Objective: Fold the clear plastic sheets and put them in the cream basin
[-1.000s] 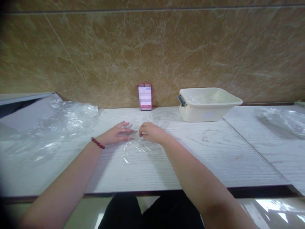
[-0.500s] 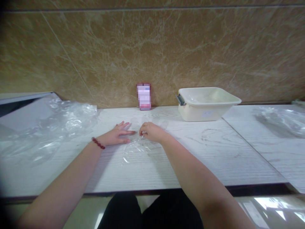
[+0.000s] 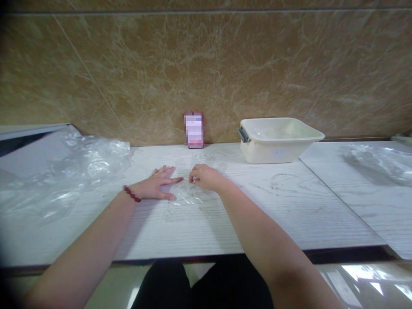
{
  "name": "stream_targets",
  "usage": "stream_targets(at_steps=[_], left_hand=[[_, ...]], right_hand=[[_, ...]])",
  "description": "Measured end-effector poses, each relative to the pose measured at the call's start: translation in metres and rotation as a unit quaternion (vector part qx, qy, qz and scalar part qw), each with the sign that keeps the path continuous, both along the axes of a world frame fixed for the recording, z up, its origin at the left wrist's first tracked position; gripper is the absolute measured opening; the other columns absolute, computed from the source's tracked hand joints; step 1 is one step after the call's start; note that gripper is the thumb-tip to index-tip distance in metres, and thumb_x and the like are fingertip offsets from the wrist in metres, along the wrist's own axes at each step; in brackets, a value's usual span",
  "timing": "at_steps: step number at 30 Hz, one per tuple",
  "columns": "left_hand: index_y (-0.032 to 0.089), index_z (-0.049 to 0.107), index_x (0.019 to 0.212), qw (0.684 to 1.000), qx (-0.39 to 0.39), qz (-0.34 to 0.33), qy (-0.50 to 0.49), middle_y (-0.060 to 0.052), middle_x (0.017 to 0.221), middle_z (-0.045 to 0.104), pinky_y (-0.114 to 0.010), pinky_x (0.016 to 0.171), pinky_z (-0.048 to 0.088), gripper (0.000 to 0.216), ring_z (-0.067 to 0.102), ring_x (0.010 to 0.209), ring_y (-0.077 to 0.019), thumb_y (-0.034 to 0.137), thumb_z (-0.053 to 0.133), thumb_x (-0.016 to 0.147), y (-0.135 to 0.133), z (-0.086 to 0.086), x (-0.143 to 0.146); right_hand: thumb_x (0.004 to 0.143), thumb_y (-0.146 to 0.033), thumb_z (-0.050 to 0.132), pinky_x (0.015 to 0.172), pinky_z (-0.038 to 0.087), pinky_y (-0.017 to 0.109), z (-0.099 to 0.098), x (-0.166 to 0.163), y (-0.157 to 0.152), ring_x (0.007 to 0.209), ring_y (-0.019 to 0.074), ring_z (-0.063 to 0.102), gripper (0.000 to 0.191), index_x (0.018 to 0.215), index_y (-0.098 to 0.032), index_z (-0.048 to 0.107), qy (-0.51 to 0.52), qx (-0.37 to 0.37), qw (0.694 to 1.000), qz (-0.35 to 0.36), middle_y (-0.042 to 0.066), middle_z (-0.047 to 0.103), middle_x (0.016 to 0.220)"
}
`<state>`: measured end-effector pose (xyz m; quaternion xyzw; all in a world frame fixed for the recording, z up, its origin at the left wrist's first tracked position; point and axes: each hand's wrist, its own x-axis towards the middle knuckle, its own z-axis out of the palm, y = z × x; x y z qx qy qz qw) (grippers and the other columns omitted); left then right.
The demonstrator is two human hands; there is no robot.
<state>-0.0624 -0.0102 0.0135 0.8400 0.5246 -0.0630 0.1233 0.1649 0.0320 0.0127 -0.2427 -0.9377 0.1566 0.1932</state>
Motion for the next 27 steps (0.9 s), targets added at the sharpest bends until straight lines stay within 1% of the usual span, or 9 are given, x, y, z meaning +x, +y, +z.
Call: stream_targets(at_steps=[5, 10, 12, 14, 17, 20, 23, 27], left_hand=[[0.037, 0.024, 0.126, 1.000, -0.008, -0.003, 0.014, -0.004, 0.139, -0.003, -0.053, 0.095, 0.002, 0.083, -0.007, 0.123, -0.0359, 0.073, 0.042, 0.053, -0.001, 0.002, 0.000], [0.037, 0.020, 0.127, 1.000, -0.009, -0.007, 0.017, -0.005, 0.139, -0.005, -0.053, 0.095, 0.001, 0.085, -0.007, 0.123, -0.0358, 0.073, 0.042, 0.053, -0.001, 0.003, 0.000], [0.036, 0.019, 0.128, 1.000, -0.009, -0.009, 0.019, -0.005, 0.139, -0.005, -0.053, 0.095, 0.001, 0.087, -0.007, 0.123, -0.0356, 0.073, 0.043, 0.053, -0.001, 0.003, 0.000], [0.036, 0.019, 0.128, 1.000, -0.010, -0.009, 0.023, -0.005, 0.139, -0.006, -0.052, 0.095, 0.001, 0.088, -0.008, 0.123, -0.0356, 0.072, 0.044, 0.052, 0.000, 0.001, -0.001], [0.035, 0.018, 0.128, 1.000, -0.009, -0.008, 0.026, -0.004, 0.139, -0.006, -0.052, 0.095, 0.001, 0.088, -0.009, 0.123, -0.0353, 0.071, 0.046, 0.052, 0.001, 0.000, -0.002], [0.035, 0.018, 0.128, 1.000, -0.007, -0.009, 0.020, -0.005, 0.139, -0.006, -0.053, 0.095, 0.001, 0.089, -0.008, 0.123, -0.0354, 0.070, 0.047, 0.052, 0.001, -0.002, -0.003], [0.035, 0.019, 0.128, 1.000, -0.007, -0.008, 0.015, -0.005, 0.139, -0.005, -0.053, 0.095, 0.002, 0.090, -0.008, 0.123, -0.0361, 0.070, 0.048, 0.051, 0.001, -0.002, -0.003], [0.035, 0.021, 0.127, 1.000, -0.009, -0.005, 0.012, -0.005, 0.139, -0.003, -0.053, 0.095, 0.002, 0.090, -0.008, 0.123, -0.0359, 0.070, 0.050, 0.049, 0.001, -0.001, -0.003]], right_hand=[[0.063, -0.002, 0.048, 0.073, 0.037, 0.023, -0.002, 0.001, 0.003, 0.074, 0.0111, 0.050, 0.024, 0.073, -0.016, 0.065, -0.011, 0.003, 1.000, 0.004, 0.003, 0.056, 0.079], [0.066, -0.001, 0.042, 0.076, 0.036, 0.024, 0.000, 0.002, 0.003, 0.077, 0.0116, 0.050, 0.028, 0.068, -0.017, 0.066, -0.026, 0.014, 0.999, -0.041, 0.004, 0.057, 0.081], [0.069, -0.004, 0.042, 0.078, 0.036, 0.026, 0.003, 0.000, -0.002, 0.080, 0.0125, 0.050, 0.027, 0.074, -0.017, 0.065, -0.022, 0.026, 0.998, -0.058, 0.004, 0.058, 0.082], [0.074, -0.013, 0.045, 0.081, 0.034, 0.030, 0.005, -0.004, -0.009, 0.087, 0.0146, 0.048, 0.024, 0.086, -0.019, 0.064, -0.014, 0.036, 0.997, -0.066, 0.005, 0.058, 0.090], [0.077, -0.032, 0.047, 0.087, 0.029, 0.038, 0.003, -0.010, -0.016, 0.104, 0.0195, 0.039, 0.027, 0.100, -0.027, 0.059, -0.030, 0.029, 0.998, -0.052, 0.004, 0.051, 0.112], [0.074, -0.042, 0.049, 0.090, 0.023, 0.046, -0.001, -0.009, -0.014, 0.115, 0.0254, 0.027, 0.027, 0.099, -0.036, 0.058, -0.073, 0.004, 0.996, -0.057, -0.001, 0.038, 0.127], [0.070, -0.044, 0.053, 0.092, 0.019, 0.049, -0.003, -0.002, -0.006, 0.119, 0.0283, 0.020, 0.028, 0.097, -0.037, 0.059, -0.094, -0.028, 0.992, -0.079, -0.004, 0.032, 0.131], [0.064, -0.047, 0.058, 0.095, 0.017, 0.048, -0.001, 0.008, 0.003, 0.120, 0.0291, 0.019, 0.032, 0.094, -0.035, 0.061, -0.096, -0.066, 0.987, -0.110, -0.005, 0.029, 0.133]])
